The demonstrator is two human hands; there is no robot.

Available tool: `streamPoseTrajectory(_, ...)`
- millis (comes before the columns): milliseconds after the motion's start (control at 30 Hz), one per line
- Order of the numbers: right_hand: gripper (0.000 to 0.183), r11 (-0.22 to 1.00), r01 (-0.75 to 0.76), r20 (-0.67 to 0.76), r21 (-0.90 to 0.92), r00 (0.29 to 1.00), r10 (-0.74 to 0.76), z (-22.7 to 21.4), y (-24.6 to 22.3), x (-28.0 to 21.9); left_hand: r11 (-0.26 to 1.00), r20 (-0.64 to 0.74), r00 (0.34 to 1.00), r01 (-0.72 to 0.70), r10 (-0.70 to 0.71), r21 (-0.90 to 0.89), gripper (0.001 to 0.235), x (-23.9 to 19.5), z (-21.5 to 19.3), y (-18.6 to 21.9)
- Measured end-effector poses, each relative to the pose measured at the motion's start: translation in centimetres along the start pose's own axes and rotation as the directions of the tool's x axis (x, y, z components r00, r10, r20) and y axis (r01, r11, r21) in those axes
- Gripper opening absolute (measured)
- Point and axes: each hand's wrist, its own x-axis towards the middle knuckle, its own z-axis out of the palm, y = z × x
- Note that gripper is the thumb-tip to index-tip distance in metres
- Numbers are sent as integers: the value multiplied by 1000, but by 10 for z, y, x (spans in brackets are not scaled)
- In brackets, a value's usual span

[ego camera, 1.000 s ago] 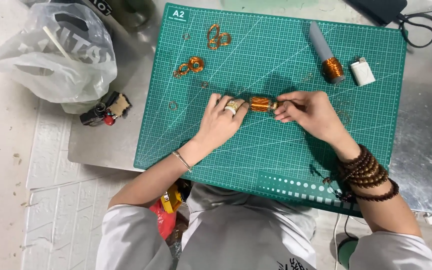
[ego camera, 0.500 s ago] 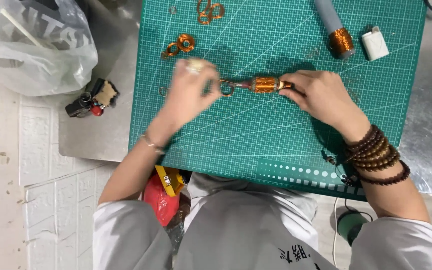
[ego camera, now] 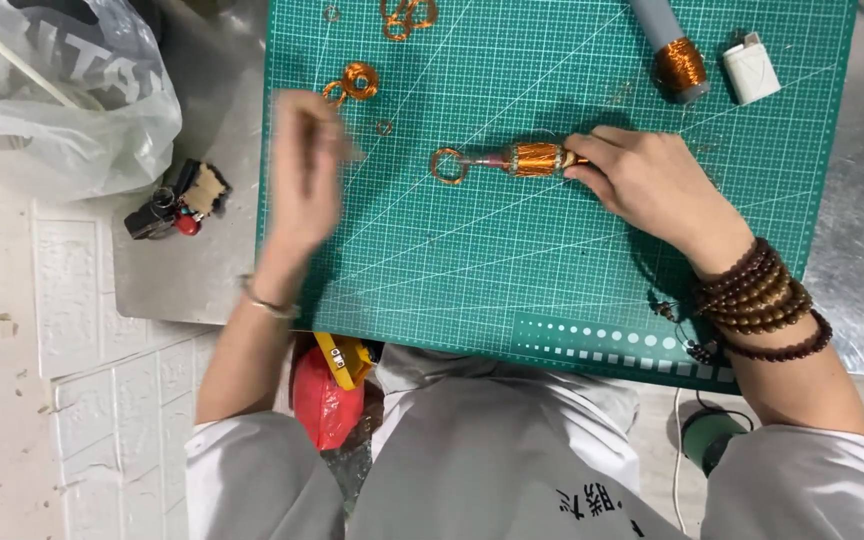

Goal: Winding thin copper wire around a small metal component to assemble a part on a cutting mat.

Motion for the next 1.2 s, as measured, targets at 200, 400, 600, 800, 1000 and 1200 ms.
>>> streamPoseTrajectory(200, 17, 994, -71, -84, -85, 994, 64, -6, -12, 2, 684, 62, 996, -86, 60, 724, 11, -12, -25, 9)
streamPoseTrajectory(400, 17, 987, -98, -40, -128, 995, 94, -8, -15, 3, 284, 255, 828, -122, -500, 951, 40, -10, 19, 26)
streamPoseTrajectory(600, 23, 981, -87, -42, -173, 996, 81, 12, -8, 2, 981, 652, 741, 189, -162, 30, 29, 14, 71, 20)
streamPoseTrajectory(800, 19, 955, -92, -154, -283, 987, 50, 12, -8, 3, 172, 331, 941, -339, 73, 925, 39, 21, 70, -19)
streamPoseTrajectory(1000, 18, 942, -72, -159, -329, 987, 20, 2, -21, 7, 399, 369, 919, -290, -139, 870, 33, 17, 55, 5)
streamPoseTrajectory(1200, 16, 955, -36, -96, -293, 995, 8, -6, -26, 10, 687, 406, 910, -242, -84, 685, 32, 9, 43, -27)
